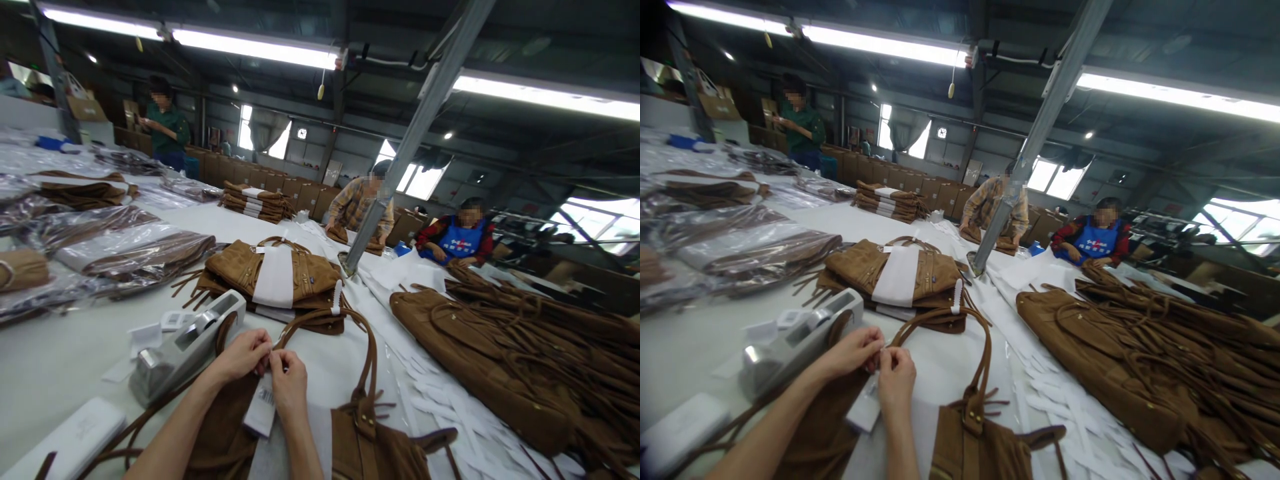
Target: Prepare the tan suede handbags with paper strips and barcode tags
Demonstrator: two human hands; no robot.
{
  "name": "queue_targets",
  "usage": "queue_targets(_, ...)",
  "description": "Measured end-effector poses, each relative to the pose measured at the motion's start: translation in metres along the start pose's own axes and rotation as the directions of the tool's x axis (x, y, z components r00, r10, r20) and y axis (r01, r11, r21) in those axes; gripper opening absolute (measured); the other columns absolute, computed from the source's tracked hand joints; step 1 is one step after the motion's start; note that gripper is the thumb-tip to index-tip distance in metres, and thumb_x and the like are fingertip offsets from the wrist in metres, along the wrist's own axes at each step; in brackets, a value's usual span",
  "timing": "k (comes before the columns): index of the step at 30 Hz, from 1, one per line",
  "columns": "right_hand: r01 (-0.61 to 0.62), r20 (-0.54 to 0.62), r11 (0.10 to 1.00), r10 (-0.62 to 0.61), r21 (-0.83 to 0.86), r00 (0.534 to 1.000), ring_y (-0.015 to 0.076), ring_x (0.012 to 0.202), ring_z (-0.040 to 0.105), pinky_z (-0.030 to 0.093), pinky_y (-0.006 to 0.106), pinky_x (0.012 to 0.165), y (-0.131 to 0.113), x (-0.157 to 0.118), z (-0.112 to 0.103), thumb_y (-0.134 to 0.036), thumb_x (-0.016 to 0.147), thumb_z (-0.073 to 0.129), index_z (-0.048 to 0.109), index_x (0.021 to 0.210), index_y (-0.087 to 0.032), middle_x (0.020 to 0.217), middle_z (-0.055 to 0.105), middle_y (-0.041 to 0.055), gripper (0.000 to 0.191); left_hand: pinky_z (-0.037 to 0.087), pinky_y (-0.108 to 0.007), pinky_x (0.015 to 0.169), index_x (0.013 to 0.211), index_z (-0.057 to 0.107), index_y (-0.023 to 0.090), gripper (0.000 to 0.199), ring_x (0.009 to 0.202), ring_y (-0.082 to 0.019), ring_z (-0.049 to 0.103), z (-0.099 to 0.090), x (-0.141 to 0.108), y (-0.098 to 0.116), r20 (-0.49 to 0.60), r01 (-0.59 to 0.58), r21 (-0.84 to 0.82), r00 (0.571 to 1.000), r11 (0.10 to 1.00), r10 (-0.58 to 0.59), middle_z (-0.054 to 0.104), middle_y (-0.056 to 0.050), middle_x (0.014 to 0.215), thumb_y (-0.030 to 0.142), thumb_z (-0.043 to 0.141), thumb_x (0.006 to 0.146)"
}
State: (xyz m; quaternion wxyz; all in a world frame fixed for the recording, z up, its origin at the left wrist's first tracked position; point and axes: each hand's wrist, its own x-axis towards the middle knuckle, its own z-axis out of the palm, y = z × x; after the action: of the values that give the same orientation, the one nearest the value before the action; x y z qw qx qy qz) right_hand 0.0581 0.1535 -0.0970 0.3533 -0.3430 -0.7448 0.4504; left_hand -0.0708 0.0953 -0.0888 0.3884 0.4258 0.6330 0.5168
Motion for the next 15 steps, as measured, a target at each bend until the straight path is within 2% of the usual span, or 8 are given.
queue_targets(6,-0.014,0.001,0.999,0.014,0.046,1.000,0.0173,0.066,0.059,0.044,0.026,0.062,0.006,0.001,0.001,-0.037,0.084,0.049,0.065,0.070,-0.017,0.068,0.067,0.0037,0.030,0.039,-0.021,0.046,0.078,0.044,0.020,0.024,0.048,-0.012,0.058,-0.001,0.001,-0.003,0.033,0.055,-0.077,0.998,0.996,-0.052,0.058,0.005,0.059,0.043,0.050,0.079)
queue_targets(10,-0.037,0.019,0.993,0.035,0.113,0.999,0.0171,0.066,0.058,0.044,0.025,0.061,0.012,0.003,0.003,-0.039,0.084,0.047,0.063,0.070,-0.017,0.067,0.065,0.0033,0.031,0.039,-0.020,0.052,0.084,0.047,0.018,0.030,0.053,-0.009,0.055,-0.002,-0.004,0.002,0.086,0.038,-0.158,0.996,0.987,-0.025,0.059,0.005,0.059,0.036,0.063,0.067)
queue_targets(12,-0.047,0.011,0.987,0.046,0.151,0.999,0.0171,0.065,0.058,0.044,0.025,0.061,0.014,0.004,0.004,-0.040,0.084,0.047,0.063,0.070,-0.017,0.066,0.065,0.0033,0.031,0.038,-0.020,0.052,0.086,0.047,0.018,0.035,0.051,-0.009,0.053,-0.003,-0.005,0.005,0.084,0.028,-0.182,0.996,0.983,-0.013,0.058,0.006,0.057,0.031,0.067,0.061)
queue_targets(15,-0.070,-0.001,0.975,0.071,0.210,0.997,0.0176,0.066,0.059,0.046,0.026,0.062,0.013,0.006,0.004,-0.040,0.084,0.045,0.065,0.074,-0.015,0.069,0.067,0.0046,0.034,0.036,-0.019,0.052,0.085,0.044,0.019,0.035,0.052,-0.009,0.054,-0.005,-0.003,0.006,0.032,0.013,-0.202,0.999,0.979,-0.006,0.058,0.007,0.055,0.028,0.067,0.060)
